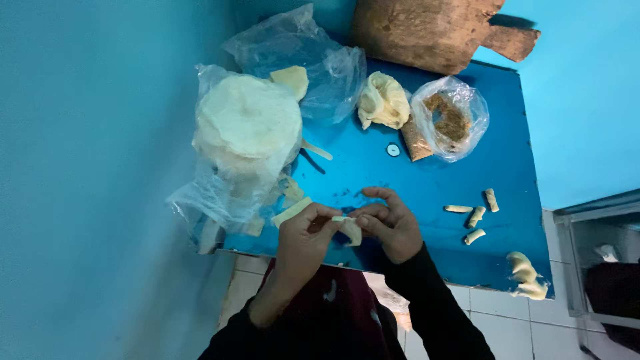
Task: The person takes pieces of dough from a blue table, flattens them by hand, and rolls each piece into a small cylinder, placing the finished rolls on the table. They occasionally reach into a plastic bag of brown filling and gather dough scraps aside while repeating the rolling cycle.
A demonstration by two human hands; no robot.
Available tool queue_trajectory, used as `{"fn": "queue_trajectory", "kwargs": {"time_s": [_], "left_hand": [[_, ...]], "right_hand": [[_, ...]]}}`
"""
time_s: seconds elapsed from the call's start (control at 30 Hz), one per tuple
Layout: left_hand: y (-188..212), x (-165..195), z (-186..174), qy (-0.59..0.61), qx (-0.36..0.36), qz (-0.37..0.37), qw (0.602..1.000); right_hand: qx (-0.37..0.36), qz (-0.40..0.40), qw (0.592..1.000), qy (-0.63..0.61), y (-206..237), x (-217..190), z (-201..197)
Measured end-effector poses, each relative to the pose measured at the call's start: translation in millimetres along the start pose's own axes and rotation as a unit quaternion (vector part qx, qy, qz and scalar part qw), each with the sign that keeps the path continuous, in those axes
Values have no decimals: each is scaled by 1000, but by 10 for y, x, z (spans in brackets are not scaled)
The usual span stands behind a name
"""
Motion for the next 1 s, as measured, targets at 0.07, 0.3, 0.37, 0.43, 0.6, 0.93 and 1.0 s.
{"fn": "queue_trajectory", "kwargs": {"time_s": [0.07,0.3,0.37,0.43,0.6,0.93,1.0], "left_hand": [[-1,-5,70,28,0,14,1000],[-25,-98,356,42,-38,25,998],[-92,-162,278,71,-45,18,996],[-150,-195,254,76,-44,9,996],[-271,-256,386,98,-78,-82,989],[-369,234,910,-219,-159,172,947],[-233,174,968,-340,-140,248,896]], "right_hand": [[3,-44,999,-6,55,-101,-77],[-72,-90,993,3,228,-264,-138],[-97,-86,990,53,246,-217,-83],[-113,-74,991,14,245,-169,-69],[-86,4,994,-61,183,-108,-239],[41,-199,895,398,496,-959,-656],[19,-178,867,464,616,-913,-684]]}}
Point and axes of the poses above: each hand's wrist, its own y-axis away from the middle knuckle, its own z-axis out of the palm, x = y × z, the point moved 6 cm from there along -y, towards the middle knuckle, and after that the axes turned 2 degrees about -z, right-handed, at the moved point
